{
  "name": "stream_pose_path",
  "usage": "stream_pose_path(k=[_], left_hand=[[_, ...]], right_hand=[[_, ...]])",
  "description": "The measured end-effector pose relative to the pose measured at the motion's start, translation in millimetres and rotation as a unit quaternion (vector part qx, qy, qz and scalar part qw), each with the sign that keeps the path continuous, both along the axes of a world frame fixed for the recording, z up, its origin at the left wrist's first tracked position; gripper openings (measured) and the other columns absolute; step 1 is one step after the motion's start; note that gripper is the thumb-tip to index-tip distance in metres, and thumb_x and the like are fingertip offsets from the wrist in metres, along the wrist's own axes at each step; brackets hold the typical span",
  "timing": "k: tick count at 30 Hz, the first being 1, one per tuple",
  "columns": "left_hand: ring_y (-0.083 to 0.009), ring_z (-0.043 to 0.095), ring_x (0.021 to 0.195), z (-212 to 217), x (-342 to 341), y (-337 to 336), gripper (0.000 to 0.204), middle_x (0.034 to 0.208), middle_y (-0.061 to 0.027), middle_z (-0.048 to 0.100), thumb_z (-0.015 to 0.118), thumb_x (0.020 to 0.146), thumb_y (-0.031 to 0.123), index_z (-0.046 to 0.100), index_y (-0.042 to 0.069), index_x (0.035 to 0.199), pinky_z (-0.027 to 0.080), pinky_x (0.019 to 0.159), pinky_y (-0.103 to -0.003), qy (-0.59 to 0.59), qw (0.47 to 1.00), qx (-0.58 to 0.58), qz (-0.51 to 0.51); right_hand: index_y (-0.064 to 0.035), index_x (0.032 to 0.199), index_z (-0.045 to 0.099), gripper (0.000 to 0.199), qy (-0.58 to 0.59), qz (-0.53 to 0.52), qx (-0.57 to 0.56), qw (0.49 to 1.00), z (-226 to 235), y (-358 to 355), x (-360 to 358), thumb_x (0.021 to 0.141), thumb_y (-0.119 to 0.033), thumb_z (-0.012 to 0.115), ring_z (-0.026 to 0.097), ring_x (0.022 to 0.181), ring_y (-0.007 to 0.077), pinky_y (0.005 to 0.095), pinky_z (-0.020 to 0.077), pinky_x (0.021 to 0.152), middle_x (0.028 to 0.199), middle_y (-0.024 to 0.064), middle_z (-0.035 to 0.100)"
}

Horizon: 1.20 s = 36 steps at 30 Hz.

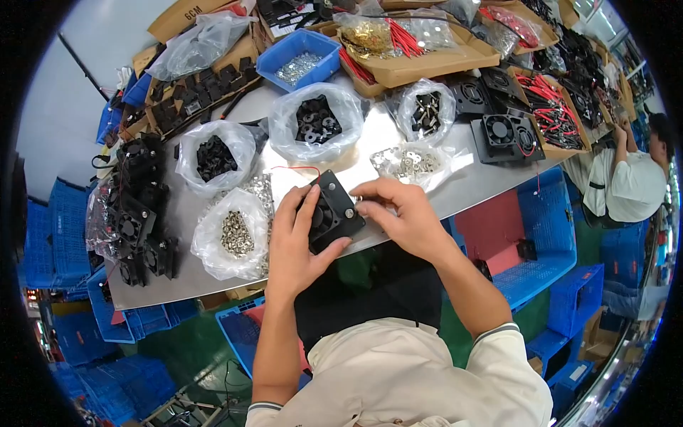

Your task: Assembling electronic cooling fans by fitting motors into frames and securing components.

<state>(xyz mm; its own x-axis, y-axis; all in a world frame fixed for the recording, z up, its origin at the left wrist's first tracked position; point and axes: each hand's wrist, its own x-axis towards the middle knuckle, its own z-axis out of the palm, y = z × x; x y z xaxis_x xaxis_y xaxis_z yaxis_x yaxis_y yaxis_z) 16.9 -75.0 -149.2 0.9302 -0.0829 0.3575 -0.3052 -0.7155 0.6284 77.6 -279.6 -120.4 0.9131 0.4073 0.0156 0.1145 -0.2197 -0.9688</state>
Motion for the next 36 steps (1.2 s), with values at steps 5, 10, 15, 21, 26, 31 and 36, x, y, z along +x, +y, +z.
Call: stream_pose_path(k=[5,10,15,21,26,31,36], left_hand=[[-0.0405,0.043,0.127,0,-1,1,0.085,0.136,-0.0176,0.045,0.084,0.068,0.028,0.045,0.008,0.141,0.038,0.104,-0.049,0.000,1.000,-0.005,-0.003],[-0.0406,0.043,0.128,2,1,1,0.084,0.136,-0.0176,0.045,0.083,0.068,0.028,0.045,0.009,0.141,0.038,0.104,-0.049,-0.001,1.000,0.002,0.002],[-0.0399,0.045,0.126,3,0,0,0.083,0.136,-0.0183,0.046,0.084,0.068,0.025,0.046,0.007,0.140,0.039,0.103,-0.047,-0.004,1.000,0.005,0.004],[-0.0407,0.042,0.129,2,0,1,0.083,0.136,-0.0177,0.046,0.083,0.069,0.027,0.045,0.009,0.141,0.037,0.105,-0.049,0.002,1.000,-0.003,0.004],[-0.0403,0.041,0.129,3,-1,0,0.083,0.137,-0.0175,0.045,0.083,0.069,0.027,0.045,0.009,0.141,0.037,0.105,-0.049,0.002,1.000,-0.006,0.004],[-0.0405,0.041,0.129,2,-1,2,0.083,0.137,-0.0165,0.045,0.083,0.069,0.027,0.045,0.010,0.141,0.037,0.105,-0.049,0.001,1.000,-0.011,0.001],[-0.0405,0.041,0.129,2,-1,1,0.083,0.137,-0.0158,0.045,0.082,0.070,0.027,0.045,0.010,0.141,0.037,0.104,-0.049,0.001,1.000,-0.009,0.002]], right_hand=[[-0.0023,0.098,0.069,0.018,-0.120,0.045,-0.066,0.989,4,6,-2,0.081,0.002,0.067,0.055,0.080,0.0163,0.0269,0.0432,0.066,0.092,0.0051,0.058],[-0.0031,0.098,0.069,0.018,-0.153,0.047,-0.092,0.983,-1,10,-3,0.080,0.001,0.069,0.055,0.078,0.0176,0.0279,0.0430,0.065,0.090,0.0058,0.056],[-0.0031,0.098,0.068,0.018,-0.176,0.045,-0.115,0.977,3,12,-4,0.081,0.001,0.069,0.057,0.078,0.0208,0.0297,0.0449,0.065,0.091,0.0077,0.057],[-0.0025,0.100,0.067,0.018,-0.203,0.068,-0.148,0.965,18,8,-1,0.082,0.002,0.066,0.061,0.081,0.0257,0.0320,0.0476,0.067,0.089,0.0104,0.059],[-0.0021,0.099,0.067,0.017,-0.194,0.072,-0.137,0.969,14,7,0,0.083,0.002,0.066,0.060,0.078,0.0248,0.0317,0.0470,0.068,0.086,0.0100,0.059],[-0.0023,0.098,0.067,0.017,-0.202,0.079,-0.148,0.965,9,11,-1,0.082,0.002,0.067,0.059,0.077,0.0248,0.0320,0.0466,0.068,0.086,0.0096,0.058],[-0.0025,0.097,0.067,0.016,-0.217,0.085,-0.154,0.960,6,12,0,0.082,0.001,0.068,0.058,0.077,0.0247,0.0326,0.0465,0.067,0.087,0.0094,0.057]])
